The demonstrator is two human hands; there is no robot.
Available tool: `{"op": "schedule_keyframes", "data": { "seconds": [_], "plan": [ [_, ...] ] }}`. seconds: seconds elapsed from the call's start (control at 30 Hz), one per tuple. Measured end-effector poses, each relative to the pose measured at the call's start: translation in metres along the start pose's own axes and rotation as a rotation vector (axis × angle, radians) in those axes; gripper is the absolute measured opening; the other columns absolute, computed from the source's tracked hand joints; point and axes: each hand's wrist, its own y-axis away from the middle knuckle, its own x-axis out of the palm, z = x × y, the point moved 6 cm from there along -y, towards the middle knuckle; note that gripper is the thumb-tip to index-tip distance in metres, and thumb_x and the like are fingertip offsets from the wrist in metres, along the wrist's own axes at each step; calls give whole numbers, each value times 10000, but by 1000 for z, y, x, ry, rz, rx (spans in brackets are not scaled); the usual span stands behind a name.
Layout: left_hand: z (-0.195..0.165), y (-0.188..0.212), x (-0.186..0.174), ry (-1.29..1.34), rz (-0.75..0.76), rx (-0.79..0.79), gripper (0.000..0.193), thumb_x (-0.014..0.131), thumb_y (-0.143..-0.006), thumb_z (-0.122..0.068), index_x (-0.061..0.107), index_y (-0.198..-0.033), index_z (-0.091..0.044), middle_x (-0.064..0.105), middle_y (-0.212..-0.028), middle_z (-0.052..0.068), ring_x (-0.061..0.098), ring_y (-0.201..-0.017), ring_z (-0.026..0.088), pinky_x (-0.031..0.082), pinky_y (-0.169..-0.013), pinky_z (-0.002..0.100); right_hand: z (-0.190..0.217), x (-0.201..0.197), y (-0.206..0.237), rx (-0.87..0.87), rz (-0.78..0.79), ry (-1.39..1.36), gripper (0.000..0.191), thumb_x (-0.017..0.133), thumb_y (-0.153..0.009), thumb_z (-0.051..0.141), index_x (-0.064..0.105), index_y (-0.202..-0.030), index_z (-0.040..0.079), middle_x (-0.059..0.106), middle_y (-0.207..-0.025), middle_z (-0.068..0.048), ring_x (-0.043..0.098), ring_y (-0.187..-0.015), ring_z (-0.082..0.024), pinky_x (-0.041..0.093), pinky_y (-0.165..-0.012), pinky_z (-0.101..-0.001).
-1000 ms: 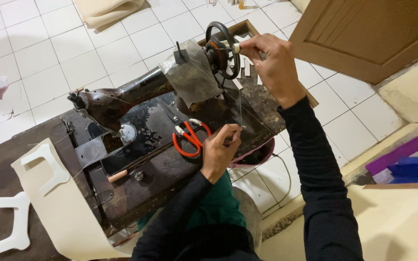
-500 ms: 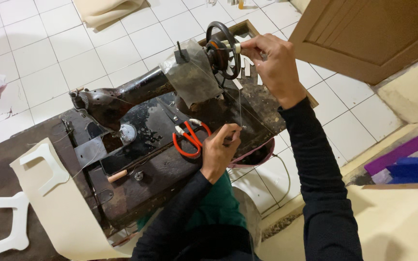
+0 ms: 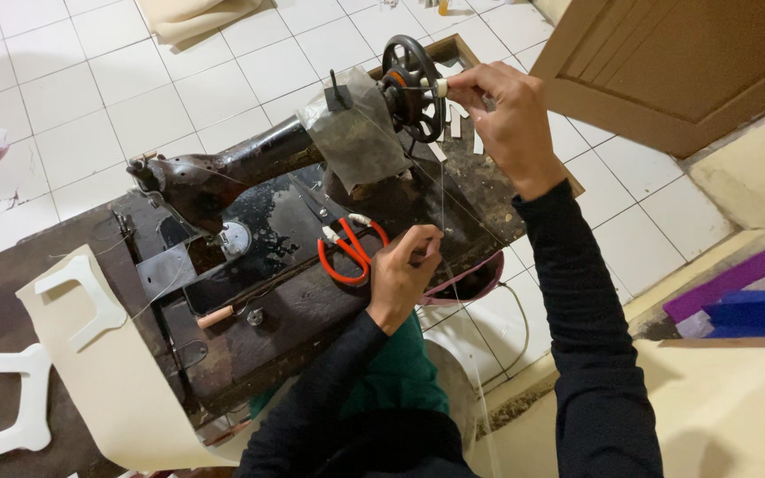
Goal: The person sews white foam shoe components together on an industrial sewing machine, guiding the pieces under the needle and repositioning them. They then trim excess thread with scissors and rethread the machine, winding thread onto the bobbin using the handwheel.
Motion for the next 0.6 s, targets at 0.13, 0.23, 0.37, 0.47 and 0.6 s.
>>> {"op": "schedule_keyframes", "data": {
  "seconds": [0.13,0.23,0.37,0.47,0.6],
  "plan": [
    [-9,2,-8,-9,-10,-43,261,716,-958,-20,651,-1206,-69,758,-998,113,777,-869,187,616,-731,289,6,1,0,-12,-5,47,135,791,-1033,119,752,-1148,59,746,-980,-84,693,-808,-178,548,-683,-316],
    [-34,-2,-38,-108,-108,35,440,712,-973,-74,556,-1382,-29,700,-1194,178,715,-1096,276,588,-908,354,30,0,3,-66,-49,92,147,766,-1071,112,700,-1190,58,732,-1060,-100,704,-878,-227,562,-757,-339],
    [-79,-5,-108,-265,-278,172,564,733,-980,-128,457,-1449,17,536,-1433,259,578,-1320,368,516,-1064,408,91,0,37,-151,-84,40,169,755,-1037,36,671,-1178,76,708,-1119,-114,685,-1016,-303,553,-878,-393],
    [-108,-8,-139,-339,-261,200,452,748,-1018,-131,543,-1411,-43,610,-1409,189,639,-1288,327,541,-1072,369,130,11,48,-233,-68,21,214,780,-1007,18,664,-1178,70,686,-1114,-104,670,-1042,-310,550,-895,-403],
    [-129,-5,-158,-418,-131,237,477,791,-960,-141,590,-1374,-17,669,-1316,173,676,-1206,352,552,-1009,388,173,27,52,-325,-18,-65,259,785,-972,-19,664,-1187,59,667,-1095,-102,661,-1017,-312,538,-883,-418]
  ]
}}
